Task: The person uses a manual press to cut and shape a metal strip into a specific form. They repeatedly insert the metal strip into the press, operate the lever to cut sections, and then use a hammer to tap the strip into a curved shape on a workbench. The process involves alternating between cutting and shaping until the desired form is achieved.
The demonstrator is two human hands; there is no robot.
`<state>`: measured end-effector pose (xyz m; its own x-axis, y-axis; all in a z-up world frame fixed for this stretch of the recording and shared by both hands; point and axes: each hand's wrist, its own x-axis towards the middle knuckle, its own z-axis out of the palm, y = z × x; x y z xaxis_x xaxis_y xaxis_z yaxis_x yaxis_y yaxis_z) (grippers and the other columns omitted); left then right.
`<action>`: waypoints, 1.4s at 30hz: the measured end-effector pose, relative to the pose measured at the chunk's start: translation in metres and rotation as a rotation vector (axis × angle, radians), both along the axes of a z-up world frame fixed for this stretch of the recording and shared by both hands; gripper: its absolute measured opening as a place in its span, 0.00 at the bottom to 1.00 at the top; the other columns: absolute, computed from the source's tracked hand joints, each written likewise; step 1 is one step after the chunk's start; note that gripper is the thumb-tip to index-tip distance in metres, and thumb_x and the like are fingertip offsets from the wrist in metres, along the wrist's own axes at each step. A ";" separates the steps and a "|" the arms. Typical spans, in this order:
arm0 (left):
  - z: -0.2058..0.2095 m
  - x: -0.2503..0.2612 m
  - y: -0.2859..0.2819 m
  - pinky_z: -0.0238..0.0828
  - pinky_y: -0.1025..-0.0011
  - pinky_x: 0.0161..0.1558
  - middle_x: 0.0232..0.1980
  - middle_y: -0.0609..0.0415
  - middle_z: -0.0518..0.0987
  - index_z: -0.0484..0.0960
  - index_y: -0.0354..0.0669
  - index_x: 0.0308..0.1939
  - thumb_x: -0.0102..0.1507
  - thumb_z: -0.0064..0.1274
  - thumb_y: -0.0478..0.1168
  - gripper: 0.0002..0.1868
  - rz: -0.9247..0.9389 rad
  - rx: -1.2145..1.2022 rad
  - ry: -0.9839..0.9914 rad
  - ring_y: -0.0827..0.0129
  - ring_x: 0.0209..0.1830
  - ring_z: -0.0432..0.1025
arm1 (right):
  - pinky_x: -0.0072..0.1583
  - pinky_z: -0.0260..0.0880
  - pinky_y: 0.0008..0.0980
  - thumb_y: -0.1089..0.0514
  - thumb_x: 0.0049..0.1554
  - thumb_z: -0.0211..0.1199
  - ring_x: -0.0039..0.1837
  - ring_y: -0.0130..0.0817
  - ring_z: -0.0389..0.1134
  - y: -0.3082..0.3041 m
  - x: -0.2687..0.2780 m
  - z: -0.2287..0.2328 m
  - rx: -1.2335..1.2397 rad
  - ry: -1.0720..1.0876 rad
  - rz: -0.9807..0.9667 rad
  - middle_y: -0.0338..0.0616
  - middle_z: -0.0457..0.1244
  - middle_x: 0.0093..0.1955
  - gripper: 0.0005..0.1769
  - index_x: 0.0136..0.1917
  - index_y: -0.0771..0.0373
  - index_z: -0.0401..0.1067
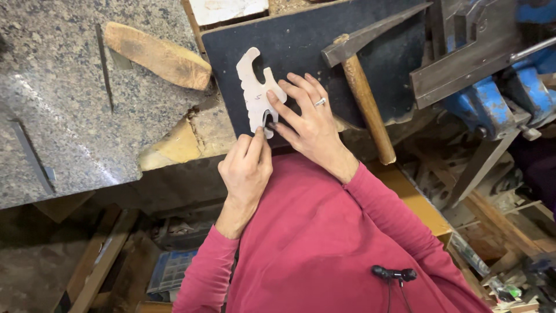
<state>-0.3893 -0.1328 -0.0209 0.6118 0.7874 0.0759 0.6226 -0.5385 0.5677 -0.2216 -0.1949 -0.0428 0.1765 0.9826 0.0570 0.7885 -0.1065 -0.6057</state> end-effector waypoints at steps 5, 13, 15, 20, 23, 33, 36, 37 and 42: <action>-0.004 -0.001 0.000 0.68 0.68 0.29 0.34 0.56 0.75 0.86 0.42 0.45 0.61 0.65 0.31 0.10 0.067 -0.060 -0.085 0.67 0.28 0.72 | 0.79 0.51 0.59 0.57 0.56 0.73 0.79 0.52 0.54 0.000 -0.002 -0.004 0.009 -0.005 -0.003 0.51 0.57 0.73 0.35 0.75 0.59 0.67; 0.003 -0.003 0.003 0.75 0.67 0.36 0.40 0.56 0.79 0.84 0.44 0.48 0.62 0.62 0.33 0.11 0.133 -0.199 -0.123 0.62 0.37 0.77 | 0.79 0.51 0.59 0.57 0.56 0.74 0.79 0.53 0.54 0.001 -0.006 -0.002 0.007 -0.062 0.004 0.52 0.57 0.73 0.34 0.73 0.59 0.69; 0.007 -0.005 0.004 0.76 0.68 0.37 0.44 0.55 0.79 0.82 0.43 0.50 0.63 0.61 0.34 0.11 0.148 -0.275 -0.136 0.62 0.39 0.78 | 0.79 0.51 0.59 0.57 0.55 0.75 0.79 0.52 0.54 0.002 -0.007 -0.003 0.009 -0.071 0.003 0.51 0.57 0.73 0.34 0.73 0.59 0.69; 0.010 -0.003 0.008 0.79 0.71 0.37 0.46 0.52 0.78 0.80 0.40 0.53 0.65 0.59 0.36 0.13 0.212 -0.592 -0.164 0.66 0.36 0.79 | 0.78 0.52 0.60 0.57 0.54 0.75 0.78 0.53 0.54 0.001 -0.007 -0.003 0.014 -0.077 0.008 0.52 0.57 0.72 0.35 0.73 0.60 0.69; 0.007 -0.005 0.008 0.80 0.72 0.37 0.47 0.52 0.77 0.80 0.40 0.53 0.64 0.60 0.36 0.14 0.240 -0.682 -0.202 0.68 0.37 0.80 | 0.78 0.52 0.59 0.57 0.55 0.75 0.78 0.52 0.55 0.001 -0.007 -0.003 0.034 -0.085 -0.002 0.52 0.57 0.72 0.34 0.73 0.59 0.70; 0.014 -0.019 0.019 0.73 0.81 0.44 0.46 0.58 0.78 0.81 0.39 0.54 0.62 0.62 0.31 0.17 0.277 -1.309 -0.672 0.82 0.41 0.73 | 0.77 0.57 0.54 0.66 0.48 0.74 0.73 0.49 0.61 0.001 -0.011 0.050 0.216 0.014 -0.068 0.52 0.61 0.70 0.30 0.64 0.56 0.76; 0.030 -0.016 0.026 0.70 0.81 0.43 0.42 0.57 0.78 0.84 0.36 0.54 0.64 0.61 0.29 0.13 0.218 -1.339 -0.716 0.81 0.39 0.71 | 0.74 0.61 0.48 0.66 0.49 0.73 0.72 0.51 0.61 -0.002 -0.006 0.075 0.269 -0.008 -0.129 0.51 0.62 0.69 0.29 0.64 0.56 0.76; 0.038 -0.014 0.030 0.69 0.81 0.41 0.40 0.55 0.79 0.85 0.35 0.53 0.66 0.60 0.28 0.12 0.193 -1.294 -0.696 0.81 0.37 0.71 | 0.74 0.62 0.47 0.65 0.50 0.74 0.72 0.53 0.61 -0.005 -0.003 0.081 0.268 -0.022 -0.157 0.50 0.61 0.69 0.28 0.65 0.57 0.75; 0.089 0.010 0.066 0.75 0.78 0.45 0.45 0.57 0.83 0.85 0.36 0.47 0.62 0.58 0.25 0.10 -0.034 -1.094 -0.844 0.78 0.42 0.77 | 0.67 0.62 0.48 0.57 0.56 0.72 0.67 0.55 0.62 -0.030 0.019 0.064 0.134 -0.231 -0.456 0.56 0.60 0.68 0.30 0.69 0.63 0.70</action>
